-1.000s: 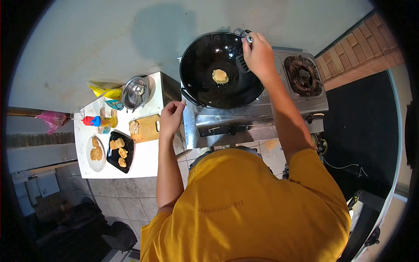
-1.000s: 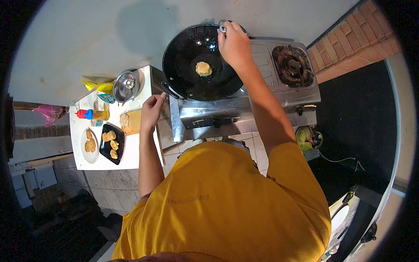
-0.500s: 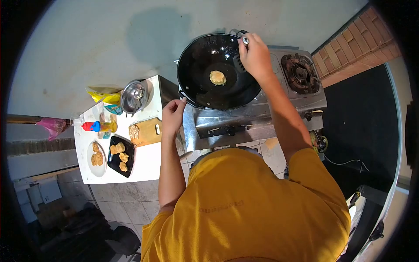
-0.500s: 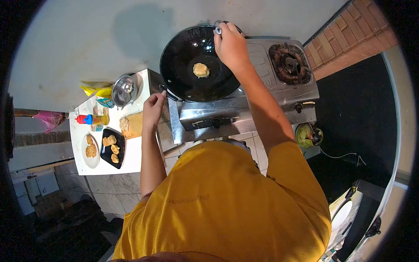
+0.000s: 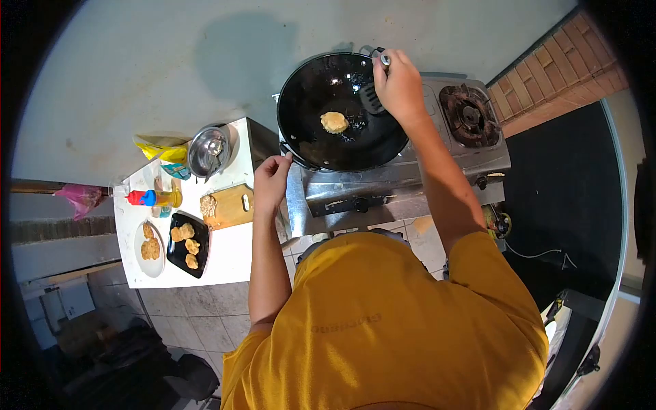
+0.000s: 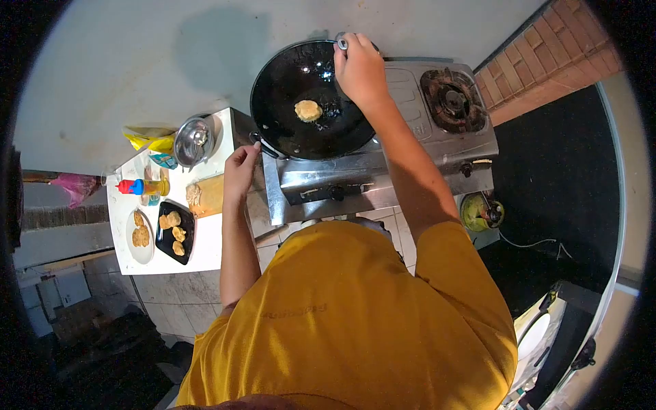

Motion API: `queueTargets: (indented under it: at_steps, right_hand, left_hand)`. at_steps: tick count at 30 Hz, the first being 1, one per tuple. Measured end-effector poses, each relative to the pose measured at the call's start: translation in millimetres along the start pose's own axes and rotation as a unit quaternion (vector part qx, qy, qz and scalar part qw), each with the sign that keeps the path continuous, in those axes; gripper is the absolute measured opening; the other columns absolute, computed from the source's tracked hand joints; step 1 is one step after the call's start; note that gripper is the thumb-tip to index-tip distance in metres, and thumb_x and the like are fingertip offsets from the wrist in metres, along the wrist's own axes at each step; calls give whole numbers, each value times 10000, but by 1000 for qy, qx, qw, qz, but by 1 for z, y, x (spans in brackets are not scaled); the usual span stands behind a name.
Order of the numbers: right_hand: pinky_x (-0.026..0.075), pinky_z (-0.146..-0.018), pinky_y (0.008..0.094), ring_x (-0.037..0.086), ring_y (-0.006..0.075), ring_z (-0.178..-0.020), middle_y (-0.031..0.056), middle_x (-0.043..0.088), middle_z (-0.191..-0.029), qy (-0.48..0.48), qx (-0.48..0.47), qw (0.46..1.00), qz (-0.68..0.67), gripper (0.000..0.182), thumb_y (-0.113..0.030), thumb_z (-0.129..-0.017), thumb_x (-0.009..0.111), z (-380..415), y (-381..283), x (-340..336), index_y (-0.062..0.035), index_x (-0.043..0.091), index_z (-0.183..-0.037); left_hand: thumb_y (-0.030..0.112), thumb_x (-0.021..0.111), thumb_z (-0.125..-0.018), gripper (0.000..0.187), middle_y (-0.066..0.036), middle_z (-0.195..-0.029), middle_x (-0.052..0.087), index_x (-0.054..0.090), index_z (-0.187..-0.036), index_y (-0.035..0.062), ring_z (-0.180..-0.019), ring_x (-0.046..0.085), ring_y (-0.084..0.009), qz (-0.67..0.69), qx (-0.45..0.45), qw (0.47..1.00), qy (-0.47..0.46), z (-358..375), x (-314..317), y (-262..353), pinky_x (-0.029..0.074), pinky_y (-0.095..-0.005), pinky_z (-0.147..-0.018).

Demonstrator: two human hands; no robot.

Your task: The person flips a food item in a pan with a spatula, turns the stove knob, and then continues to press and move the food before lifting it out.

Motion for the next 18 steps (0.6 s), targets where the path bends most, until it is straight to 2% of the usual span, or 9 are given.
queueTargets:
  at_steps: [3, 6, 9, 13, 15, 18]
  right_hand:
    - [477, -692, 434, 585, 387, -786, 174, 590, -848, -33, -24, 999, -35, 149, -139, -848, 609, 2, 4, 9, -3, 580, -902]
    - [476, -693, 435, 584, 388, -783, 182, 590, -843, -15, 19, 998, -50, 157, -139, -847, 611, 1, 2, 3, 4, 580, -906]
    - [475, -695, 435, 581, 389, -777, 187, 587, -825, -5, -17, 1000, -4, 165, -139, -845, 612, 1, 0, 5, 10, 576, -903]
    - [476, -693, 433, 584, 385, -770, 185, 589, -829, -34, 2, 999, -39, 168, -135, -843, 612, 3, 7, 9, 13, 578, -915]
    - [479, -691, 430, 590, 381, -767, 181, 593, -830, 20, 7, 999, -27, 176, -133, -842, 612, 2, 3, 3, 13, 586, -937]
    - [478, -688, 433, 587, 385, -763, 182, 593, -831, 7, -3, 1000, 2, 178, -134, -840, 614, 3, -1, 3, 19, 582, -925]
  left_hand:
    - [242, 617, -915, 270, 43, -675, 511, 617, -784, 6, -644, 413, -49, 8, 7, 1000, -1, -1, -1, -1, 344, -214, -586]
    - [243, 617, -915, 271, 43, -674, 511, 616, -781, 8, -642, 412, -49, 6, 6, 1000, -4, -1, 0, 1, 344, -213, -586]
    - [245, 621, -913, 272, 43, -669, 510, 615, -779, 8, -635, 411, -49, 4, -3, 1000, -4, 0, -2, -3, 343, -215, -579]
    - [246, 629, -907, 272, 41, -658, 504, 614, -776, 8, -624, 408, -51, -9, 5, 1000, 5, -1, -2, 0, 338, -221, -565]
    - [247, 631, -906, 272, 40, -658, 503, 615, -778, 7, -625, 409, -52, -3, 6, 1000, 6, -2, -1, -2, 337, -221, -565]
    - [248, 633, -904, 271, 39, -658, 503, 618, -785, 5, -625, 410, -55, 0, 2, 1000, 7, -1, -2, -1, 337, -221, -565]
Point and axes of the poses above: each hand's wrist, its own z-axis away from the middle knuckle, its own x-axis out of the palm, y = z × x, the point moved 3 cm from there along -z, towards the middle knuckle
